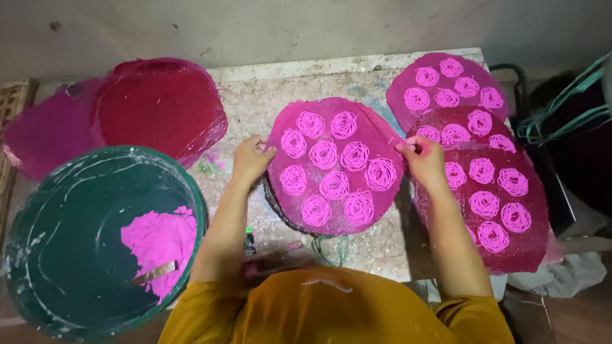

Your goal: The person uses a handheld metal extrusion tool to pipe bright pink paste in spiral rosettes onto round boards arranged on the workbench. They periodically refill the tool by scooping pink paste from a green basin, then resume piping rosettes onto additional boards.

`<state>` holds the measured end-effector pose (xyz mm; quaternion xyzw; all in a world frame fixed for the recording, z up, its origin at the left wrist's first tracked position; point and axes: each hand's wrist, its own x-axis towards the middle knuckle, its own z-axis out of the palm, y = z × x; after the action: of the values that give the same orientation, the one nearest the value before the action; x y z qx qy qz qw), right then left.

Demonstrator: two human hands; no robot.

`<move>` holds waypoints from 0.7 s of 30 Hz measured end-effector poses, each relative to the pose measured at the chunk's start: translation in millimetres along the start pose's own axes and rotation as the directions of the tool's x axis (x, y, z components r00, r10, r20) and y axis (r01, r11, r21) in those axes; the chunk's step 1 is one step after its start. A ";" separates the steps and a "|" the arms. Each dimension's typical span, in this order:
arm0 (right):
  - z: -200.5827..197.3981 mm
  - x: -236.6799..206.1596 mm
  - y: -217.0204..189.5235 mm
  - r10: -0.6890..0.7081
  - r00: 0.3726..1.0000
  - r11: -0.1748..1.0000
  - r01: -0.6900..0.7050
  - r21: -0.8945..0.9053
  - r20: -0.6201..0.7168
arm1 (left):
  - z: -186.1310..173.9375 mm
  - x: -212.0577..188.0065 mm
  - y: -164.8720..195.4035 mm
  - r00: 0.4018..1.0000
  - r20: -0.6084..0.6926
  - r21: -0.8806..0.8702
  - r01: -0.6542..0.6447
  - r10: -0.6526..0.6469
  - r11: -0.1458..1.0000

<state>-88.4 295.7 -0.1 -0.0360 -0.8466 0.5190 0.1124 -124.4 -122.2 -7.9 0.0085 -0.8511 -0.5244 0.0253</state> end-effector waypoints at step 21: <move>-160.0 179.4 -13.0 -0.320 0.932 0.870 0.219 -0.441 -0.168 | 231.9 169.6 136.0 0.977 0.206 0.023 -0.063 0.057 0.998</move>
<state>-225.7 460.8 108.6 -0.0010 -0.9145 0.2981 0.2735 -304.1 138.9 15.2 -0.0710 -0.8567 -0.5088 -0.0470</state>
